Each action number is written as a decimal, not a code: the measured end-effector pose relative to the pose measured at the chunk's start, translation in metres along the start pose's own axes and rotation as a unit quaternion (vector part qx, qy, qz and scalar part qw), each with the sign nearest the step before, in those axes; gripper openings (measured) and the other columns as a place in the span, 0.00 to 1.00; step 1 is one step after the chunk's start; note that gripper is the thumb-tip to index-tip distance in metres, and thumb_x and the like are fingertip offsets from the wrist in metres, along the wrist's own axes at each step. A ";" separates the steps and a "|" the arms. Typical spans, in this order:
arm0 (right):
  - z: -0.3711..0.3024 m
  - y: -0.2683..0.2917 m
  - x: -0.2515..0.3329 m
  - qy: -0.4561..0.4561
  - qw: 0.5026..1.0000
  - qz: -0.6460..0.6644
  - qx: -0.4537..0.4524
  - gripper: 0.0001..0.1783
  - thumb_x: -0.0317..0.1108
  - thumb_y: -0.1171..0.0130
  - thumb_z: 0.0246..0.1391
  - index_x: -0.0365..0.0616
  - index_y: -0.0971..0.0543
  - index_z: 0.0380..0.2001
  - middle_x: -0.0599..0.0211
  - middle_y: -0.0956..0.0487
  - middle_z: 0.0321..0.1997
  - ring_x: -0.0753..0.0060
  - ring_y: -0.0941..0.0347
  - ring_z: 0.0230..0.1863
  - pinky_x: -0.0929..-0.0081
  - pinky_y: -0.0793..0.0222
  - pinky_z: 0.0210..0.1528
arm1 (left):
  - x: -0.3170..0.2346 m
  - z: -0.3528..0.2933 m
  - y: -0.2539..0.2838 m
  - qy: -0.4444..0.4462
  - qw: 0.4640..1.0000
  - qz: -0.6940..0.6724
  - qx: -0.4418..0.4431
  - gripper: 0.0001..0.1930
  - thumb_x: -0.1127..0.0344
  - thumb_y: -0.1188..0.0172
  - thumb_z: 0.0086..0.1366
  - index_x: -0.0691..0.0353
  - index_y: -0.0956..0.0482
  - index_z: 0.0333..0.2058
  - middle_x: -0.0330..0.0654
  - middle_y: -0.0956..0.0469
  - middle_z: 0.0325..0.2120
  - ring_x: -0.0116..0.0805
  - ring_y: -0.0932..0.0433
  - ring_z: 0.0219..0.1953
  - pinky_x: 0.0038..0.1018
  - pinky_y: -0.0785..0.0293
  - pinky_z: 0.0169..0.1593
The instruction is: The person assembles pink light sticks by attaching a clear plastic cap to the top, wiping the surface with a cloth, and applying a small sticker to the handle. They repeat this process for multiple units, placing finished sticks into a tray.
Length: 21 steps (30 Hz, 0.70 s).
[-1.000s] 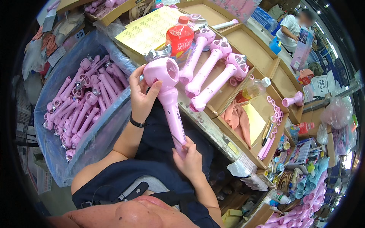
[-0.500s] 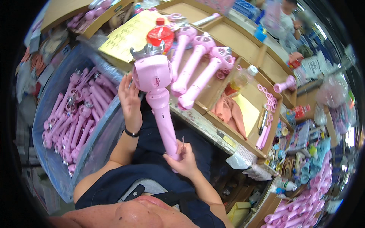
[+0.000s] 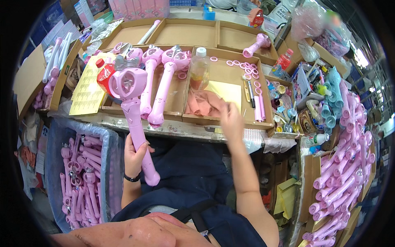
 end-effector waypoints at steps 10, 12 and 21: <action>0.094 -0.036 -0.004 0.147 0.986 -0.083 0.004 0.40 0.51 0.34 0.41 0.34 0.33 0.52 0.45 0.30 0.52 0.46 0.34 0.55 0.62 0.38 0.56 | -0.019 0.016 -0.050 0.057 0.987 0.028 0.145 0.36 0.75 0.43 0.56 0.65 0.49 0.62 0.46 0.30 0.43 0.25 0.26 0.31 0.22 0.27 0.37; 0.112 -0.067 0.018 0.178 0.984 0.002 0.002 0.50 0.52 0.31 0.35 0.35 0.41 0.57 0.44 0.33 0.56 0.48 0.36 0.57 0.64 0.39 0.59 | -0.023 0.028 -0.068 0.075 0.978 -0.025 0.195 0.37 0.74 0.42 0.56 0.65 0.50 0.63 0.47 0.30 0.45 0.26 0.26 0.32 0.22 0.27 0.37; 0.198 -0.074 -0.013 0.085 0.994 -0.011 -0.065 0.47 0.46 0.32 0.34 0.37 0.42 0.56 0.48 0.33 0.55 0.53 0.35 0.57 0.64 0.37 0.56 | -0.036 0.040 -0.056 0.095 0.977 -0.042 0.187 0.40 0.74 0.42 0.56 0.63 0.52 0.64 0.47 0.31 0.47 0.26 0.27 0.33 0.22 0.28 0.36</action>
Point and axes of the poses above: each hand's wrist, its own z-axis towards the middle knuckle, its own y-axis out of the back of the hand, x = y × z, the point moved 7 cm from there along z, towards the middle knuckle
